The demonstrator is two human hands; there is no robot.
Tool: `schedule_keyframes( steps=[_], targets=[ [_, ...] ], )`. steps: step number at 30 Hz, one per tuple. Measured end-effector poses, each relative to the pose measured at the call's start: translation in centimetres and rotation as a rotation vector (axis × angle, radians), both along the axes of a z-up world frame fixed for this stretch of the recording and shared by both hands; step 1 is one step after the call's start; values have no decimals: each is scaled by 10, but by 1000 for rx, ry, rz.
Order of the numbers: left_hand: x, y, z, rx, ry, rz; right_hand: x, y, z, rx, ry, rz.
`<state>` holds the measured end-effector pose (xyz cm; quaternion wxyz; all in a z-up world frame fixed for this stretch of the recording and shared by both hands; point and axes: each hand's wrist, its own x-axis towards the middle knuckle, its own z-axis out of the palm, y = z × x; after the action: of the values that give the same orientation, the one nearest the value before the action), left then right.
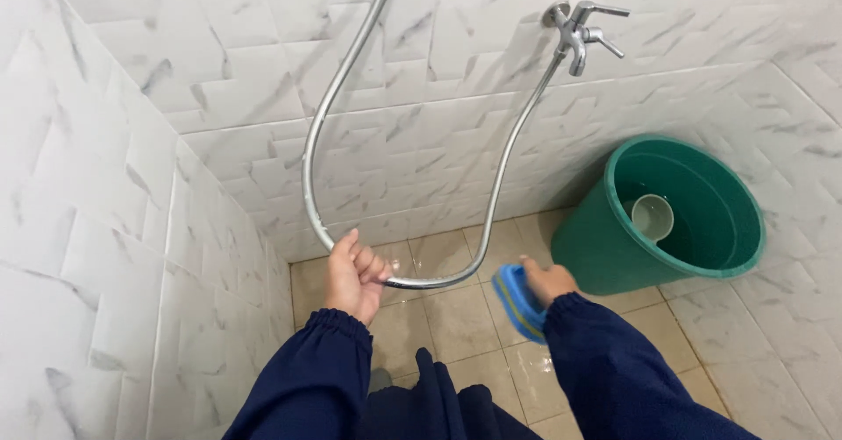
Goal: Cleaning a shower head and its hose with a sponge and soapy water.
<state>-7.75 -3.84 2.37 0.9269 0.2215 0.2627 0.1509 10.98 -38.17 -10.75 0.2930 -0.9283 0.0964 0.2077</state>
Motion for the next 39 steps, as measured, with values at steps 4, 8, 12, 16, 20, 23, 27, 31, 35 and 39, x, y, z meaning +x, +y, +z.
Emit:
schedule_keyframes(
  steps=[4, 8, 12, 16, 20, 23, 27, 31, 35, 39],
  targets=[
    [0, 3, 7, 5, -5, -28, -5, 44, 85, 51, -245, 39],
    [3, 5, 12, 17, 63, -43, -5, 111, 165, 226, -322, 250],
    [1, 17, 12, 71, 62, -31, -2, 157, 190, 269, -316, 402],
    [-5, 20, 19, 104, 43, -21, -2, 204, 211, 223, -355, 553],
    [-9, 20, 15, 151, 57, -65, -9, 257, 236, 446, -411, 869],
    [-10, 26, 3, 178, 97, -72, -16, 292, 251, 442, -428, 1035],
    [-10, 45, 15, 217, 147, -37, -27, 326, 261, 459, -510, 1188],
    [-15, 64, 46, 302, 271, 95, -38, 346, 269, 441, -537, 1185],
    [-19, 66, 40, 337, 218, 36, -34, 361, 268, 430, -720, 1234],
    [-30, 59, 34, 441, 162, -126, 4, 374, 250, 247, -952, 1102]
  ],
)
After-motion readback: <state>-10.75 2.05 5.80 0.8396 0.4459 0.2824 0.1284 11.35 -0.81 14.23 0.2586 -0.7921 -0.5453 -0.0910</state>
